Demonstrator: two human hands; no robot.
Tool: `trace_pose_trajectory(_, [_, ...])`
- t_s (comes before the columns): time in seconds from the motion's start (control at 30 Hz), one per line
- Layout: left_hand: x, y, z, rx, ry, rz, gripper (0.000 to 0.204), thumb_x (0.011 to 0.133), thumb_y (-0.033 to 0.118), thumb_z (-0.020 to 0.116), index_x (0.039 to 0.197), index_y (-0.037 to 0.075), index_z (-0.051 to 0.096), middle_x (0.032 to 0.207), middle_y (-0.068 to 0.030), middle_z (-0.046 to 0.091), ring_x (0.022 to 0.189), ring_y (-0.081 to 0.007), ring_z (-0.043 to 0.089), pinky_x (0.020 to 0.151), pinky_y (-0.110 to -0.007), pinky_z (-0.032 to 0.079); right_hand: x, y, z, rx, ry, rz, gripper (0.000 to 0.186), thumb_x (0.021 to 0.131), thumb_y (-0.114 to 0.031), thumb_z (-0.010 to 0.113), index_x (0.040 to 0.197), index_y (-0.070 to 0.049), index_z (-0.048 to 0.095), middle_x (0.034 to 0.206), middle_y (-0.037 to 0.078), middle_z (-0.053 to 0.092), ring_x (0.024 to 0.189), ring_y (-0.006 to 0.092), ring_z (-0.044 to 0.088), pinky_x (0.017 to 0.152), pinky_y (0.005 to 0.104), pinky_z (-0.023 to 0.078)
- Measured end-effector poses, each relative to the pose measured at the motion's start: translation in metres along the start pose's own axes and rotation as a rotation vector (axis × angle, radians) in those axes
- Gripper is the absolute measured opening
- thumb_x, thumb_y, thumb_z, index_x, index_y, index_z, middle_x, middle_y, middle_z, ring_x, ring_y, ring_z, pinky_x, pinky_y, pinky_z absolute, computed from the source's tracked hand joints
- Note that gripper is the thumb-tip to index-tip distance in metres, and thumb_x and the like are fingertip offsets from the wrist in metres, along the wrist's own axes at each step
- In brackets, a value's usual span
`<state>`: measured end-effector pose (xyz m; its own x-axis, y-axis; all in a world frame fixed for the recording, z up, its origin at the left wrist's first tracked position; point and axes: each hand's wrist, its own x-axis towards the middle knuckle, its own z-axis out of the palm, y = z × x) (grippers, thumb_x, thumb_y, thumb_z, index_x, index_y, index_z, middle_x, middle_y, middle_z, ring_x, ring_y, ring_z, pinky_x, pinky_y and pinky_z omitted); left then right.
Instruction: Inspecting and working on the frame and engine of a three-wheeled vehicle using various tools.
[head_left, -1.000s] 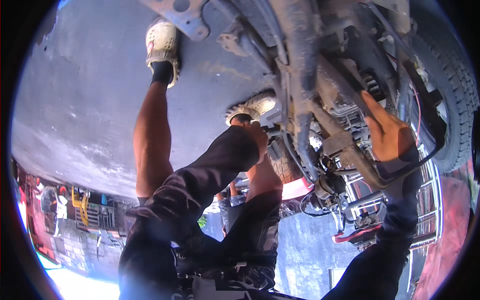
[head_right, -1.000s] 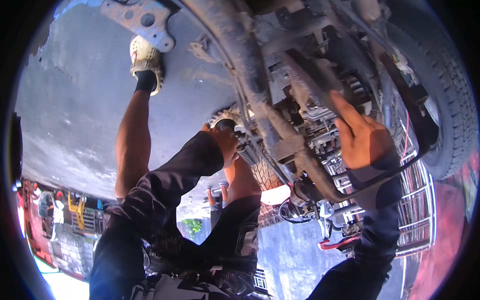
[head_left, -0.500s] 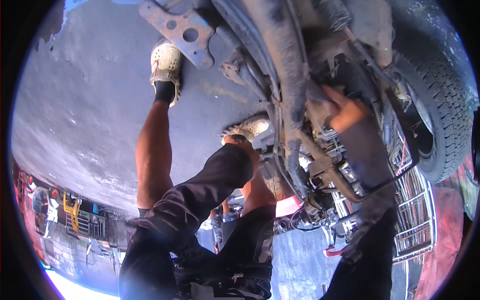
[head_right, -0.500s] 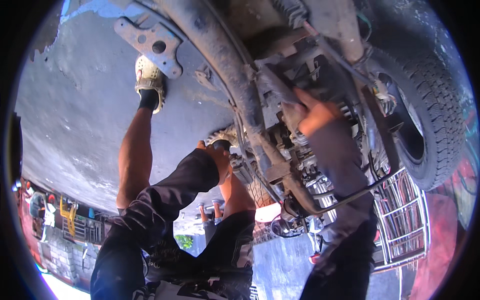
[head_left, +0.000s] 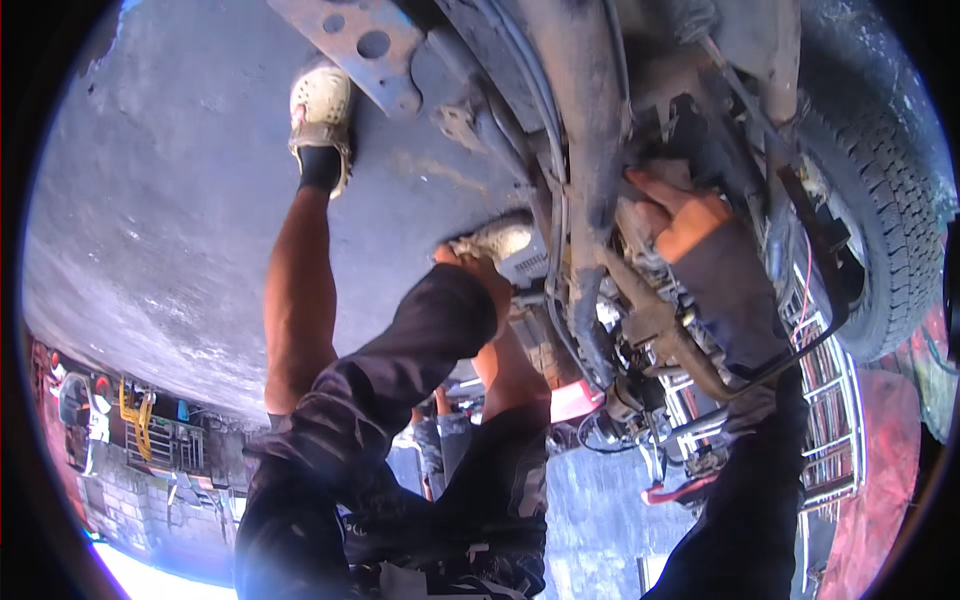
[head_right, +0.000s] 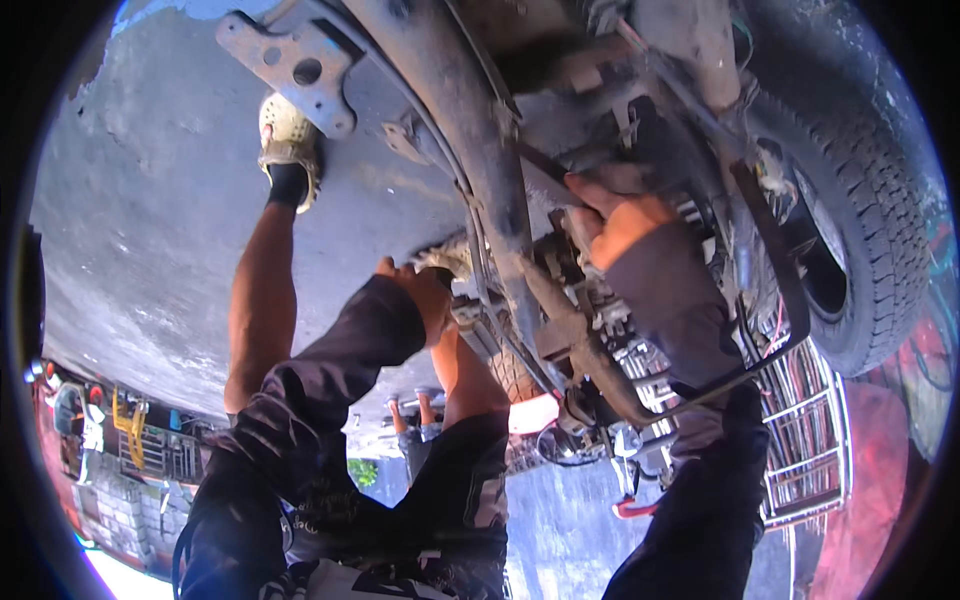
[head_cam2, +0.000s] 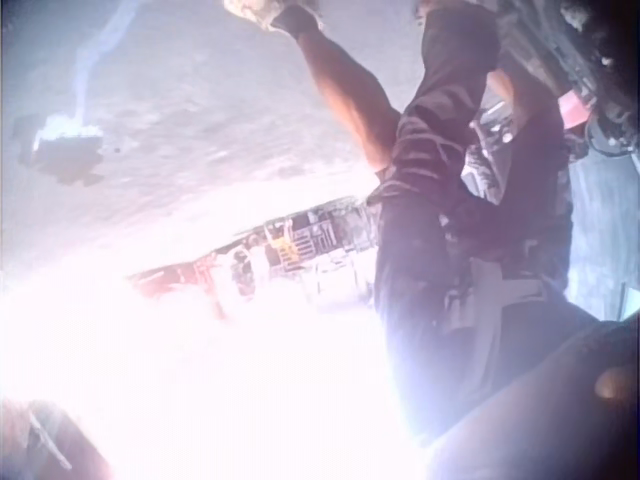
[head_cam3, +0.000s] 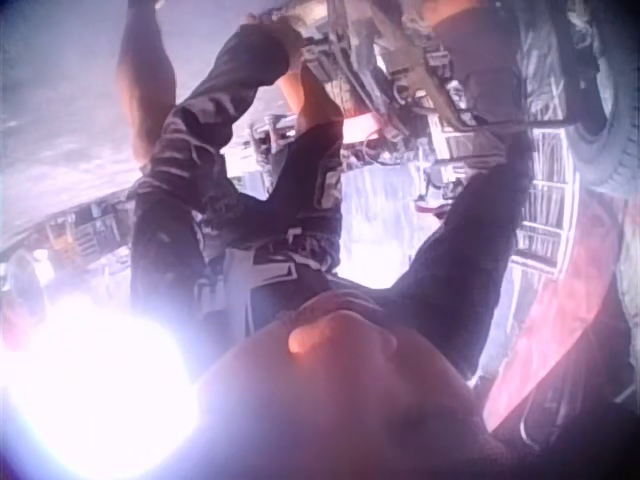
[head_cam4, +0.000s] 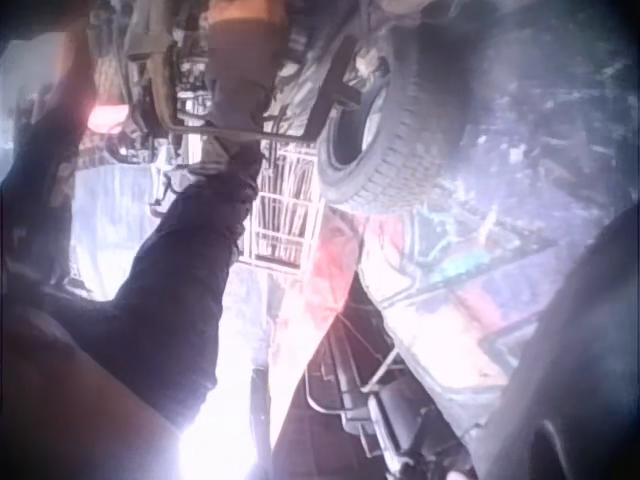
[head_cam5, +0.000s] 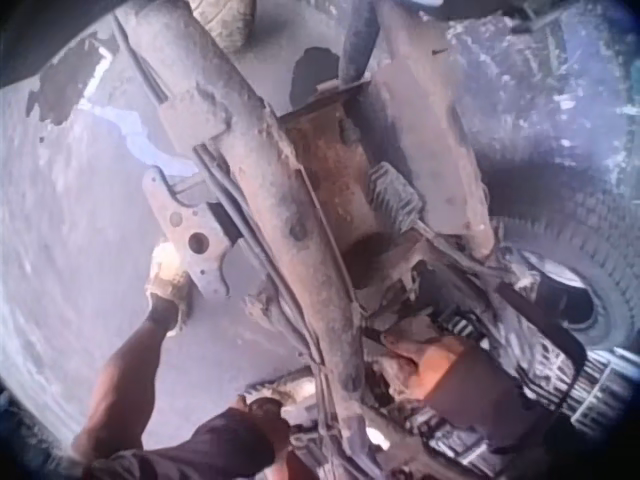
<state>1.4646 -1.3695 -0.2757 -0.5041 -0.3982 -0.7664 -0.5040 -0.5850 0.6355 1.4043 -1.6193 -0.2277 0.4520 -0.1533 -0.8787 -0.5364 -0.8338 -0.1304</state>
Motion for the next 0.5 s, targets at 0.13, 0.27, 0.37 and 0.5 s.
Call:
trace_pose_trajectory(0.13, [-0.017,-0.010,0.008,-0.019,-0.013,-0.084,0.032,0.086,0.038,0.060,0.099,0.011,0.071,0.113,-0.0132,0.062,0.111,-0.0298,0.058,0.094,-0.053,0.038,-0.050,0.005,-0.031,0.134,-0.025,-0.111,0.036,0.087,-0.020,0.063,0.124,-0.022,0.064,0.081,0.020,0.065,0.073,0.0378,0.064,0.070,0.0468,0.051])
trace_pose_trajectory(0.27, [-0.014,-0.001,0.003,0.004,0.096,-0.067,0.027,0.087,0.036,0.061,0.098,0.015,0.072,0.113,-0.0121,0.062,0.111,-0.0298,0.058,0.095,-0.053,0.037,-0.047,0.022,-0.040,0.079,0.017,-0.137,0.042,0.087,-0.014,0.062,0.129,-0.020,0.059,0.091,0.017,0.066,0.076,0.0365,0.063,0.069,0.0458,0.050])
trace_pose_trajectory(0.37, [-0.009,0.000,0.007,-0.030,0.052,-0.007,0.024,0.087,0.036,0.062,0.097,0.016,0.073,0.113,-0.0116,0.062,0.110,-0.0302,0.058,0.094,-0.053,0.037,-0.016,0.033,-0.043,-0.063,-0.003,-0.133,0.051,0.085,-0.014,0.063,0.135,-0.017,0.052,0.099,0.020,0.064,0.091,0.0381,0.062,0.081,0.0415,0.049])
trace_pose_trajectory(0.5, [-0.010,-0.005,0.003,-0.059,-0.112,-0.056,0.035,0.080,0.030,0.064,0.113,0.017,0.070,0.126,-0.0107,0.059,0.123,-0.0287,0.053,0.102,-0.055,0.029,-0.001,0.037,-0.048,-0.125,-0.054,-0.113,0.050,0.085,-0.014,0.062,0.133,-0.015,0.052,0.104,0.019,0.064,0.101,0.0388,0.060,0.087,0.0423,0.049])
